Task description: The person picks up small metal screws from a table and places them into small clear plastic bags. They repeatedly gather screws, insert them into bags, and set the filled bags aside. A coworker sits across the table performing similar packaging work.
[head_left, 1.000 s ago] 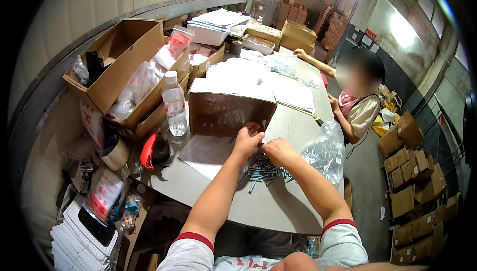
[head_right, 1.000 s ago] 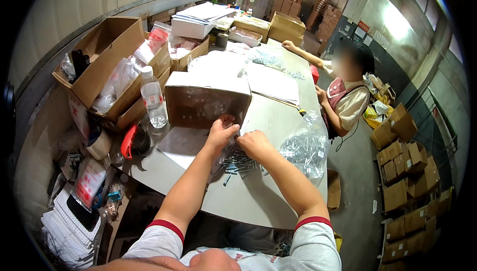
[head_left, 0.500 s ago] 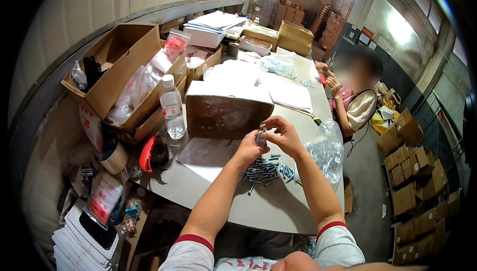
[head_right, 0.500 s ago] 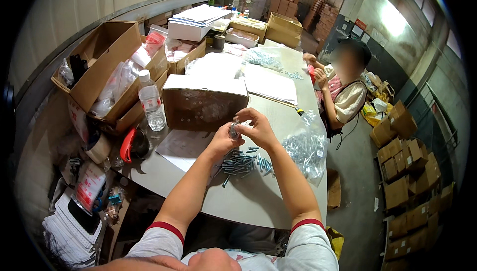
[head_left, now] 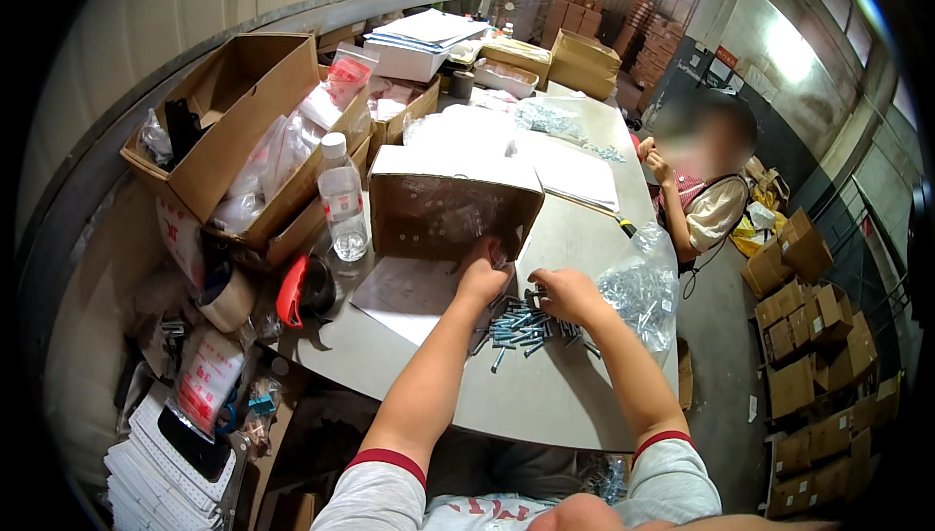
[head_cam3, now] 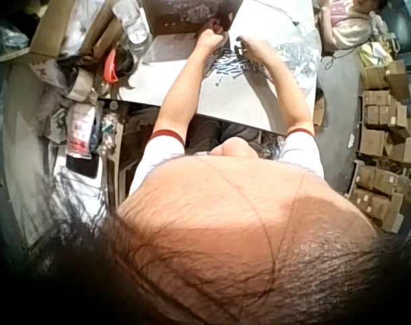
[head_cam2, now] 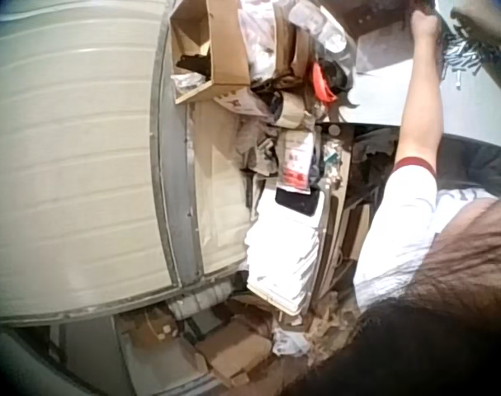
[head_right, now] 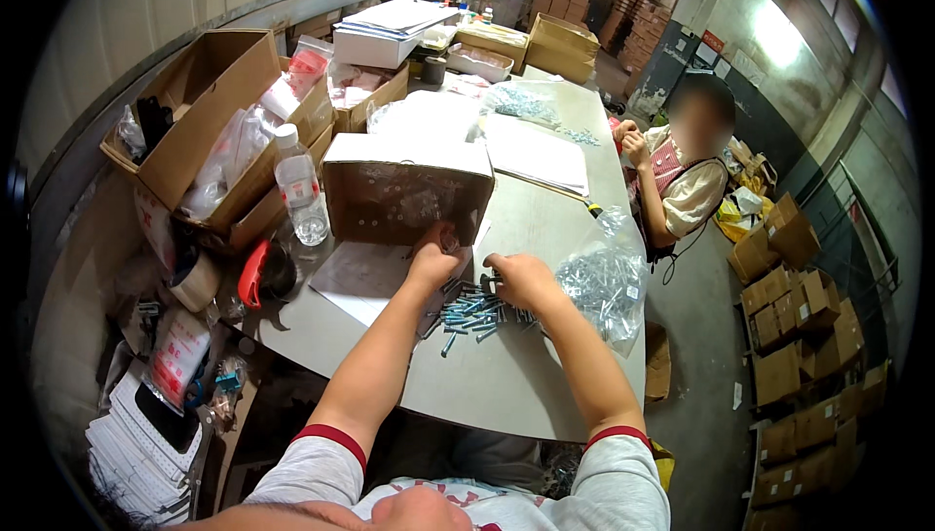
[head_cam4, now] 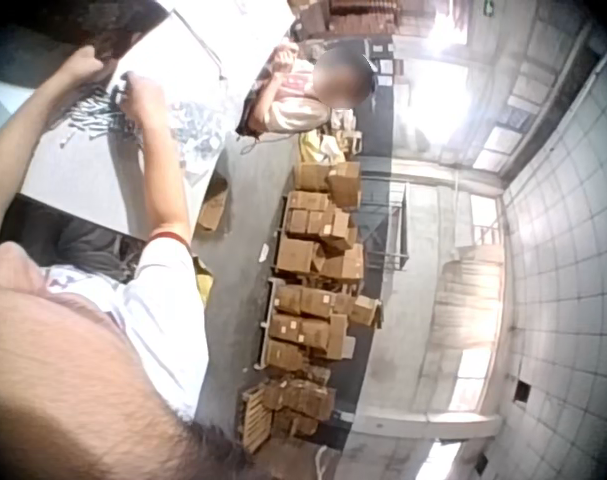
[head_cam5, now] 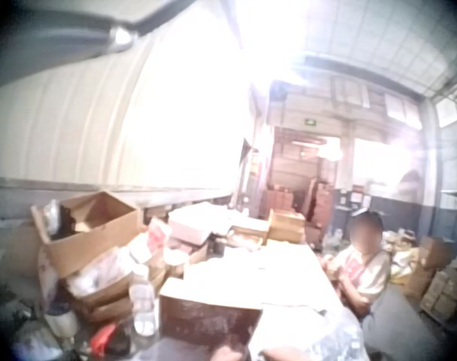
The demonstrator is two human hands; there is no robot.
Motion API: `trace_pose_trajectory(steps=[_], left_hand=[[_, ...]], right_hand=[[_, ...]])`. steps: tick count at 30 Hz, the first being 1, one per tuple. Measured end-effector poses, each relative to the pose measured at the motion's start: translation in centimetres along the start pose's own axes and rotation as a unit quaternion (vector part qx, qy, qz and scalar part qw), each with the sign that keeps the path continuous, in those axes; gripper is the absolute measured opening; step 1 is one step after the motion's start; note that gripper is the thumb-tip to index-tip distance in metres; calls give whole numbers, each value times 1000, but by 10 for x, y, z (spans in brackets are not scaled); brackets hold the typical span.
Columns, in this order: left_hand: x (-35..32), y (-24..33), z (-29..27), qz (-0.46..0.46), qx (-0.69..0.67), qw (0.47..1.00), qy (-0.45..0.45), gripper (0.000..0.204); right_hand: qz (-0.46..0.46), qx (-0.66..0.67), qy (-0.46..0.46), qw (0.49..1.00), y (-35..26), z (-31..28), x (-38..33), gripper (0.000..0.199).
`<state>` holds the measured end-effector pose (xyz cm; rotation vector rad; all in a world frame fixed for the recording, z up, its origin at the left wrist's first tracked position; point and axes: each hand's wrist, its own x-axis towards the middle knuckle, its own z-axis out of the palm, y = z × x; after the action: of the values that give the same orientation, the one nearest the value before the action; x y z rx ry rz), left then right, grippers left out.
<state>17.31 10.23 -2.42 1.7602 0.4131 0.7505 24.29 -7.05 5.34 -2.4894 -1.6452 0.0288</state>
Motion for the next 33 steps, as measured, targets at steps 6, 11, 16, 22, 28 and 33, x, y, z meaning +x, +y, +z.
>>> trace_pose_trajectory(steps=[6, 11, 16, 22, 28, 33], left_hand=[[0, 7, -3, -28, 23, 999, -20, 42], [6, 12, -10, -26, -75, 997, 17, 37], [9, 12, -11, -7, -194, 979, 63, 41], [7, 21, -14, -39, -236, 971, 22, 49], [4, 31, -17, -51, -331, 939, -83, 44], [-18, 61, -16, -68, -294, 908, -290, 35]], right_hand=[[-8, -36, 42, 998, 1, 11, 3, 25], [-18, 142, 34, 989, -12, 4, 16, 26], [-28, -4, -34, 999, -32, 10, 27, 26], [-27, -84, -111, 990, -31, 9, 43, 27], [-13, 226, -17, 974, -19, -30, 17, 27], [-16, 561, 49, 826, -21, -65, -8, 21]])
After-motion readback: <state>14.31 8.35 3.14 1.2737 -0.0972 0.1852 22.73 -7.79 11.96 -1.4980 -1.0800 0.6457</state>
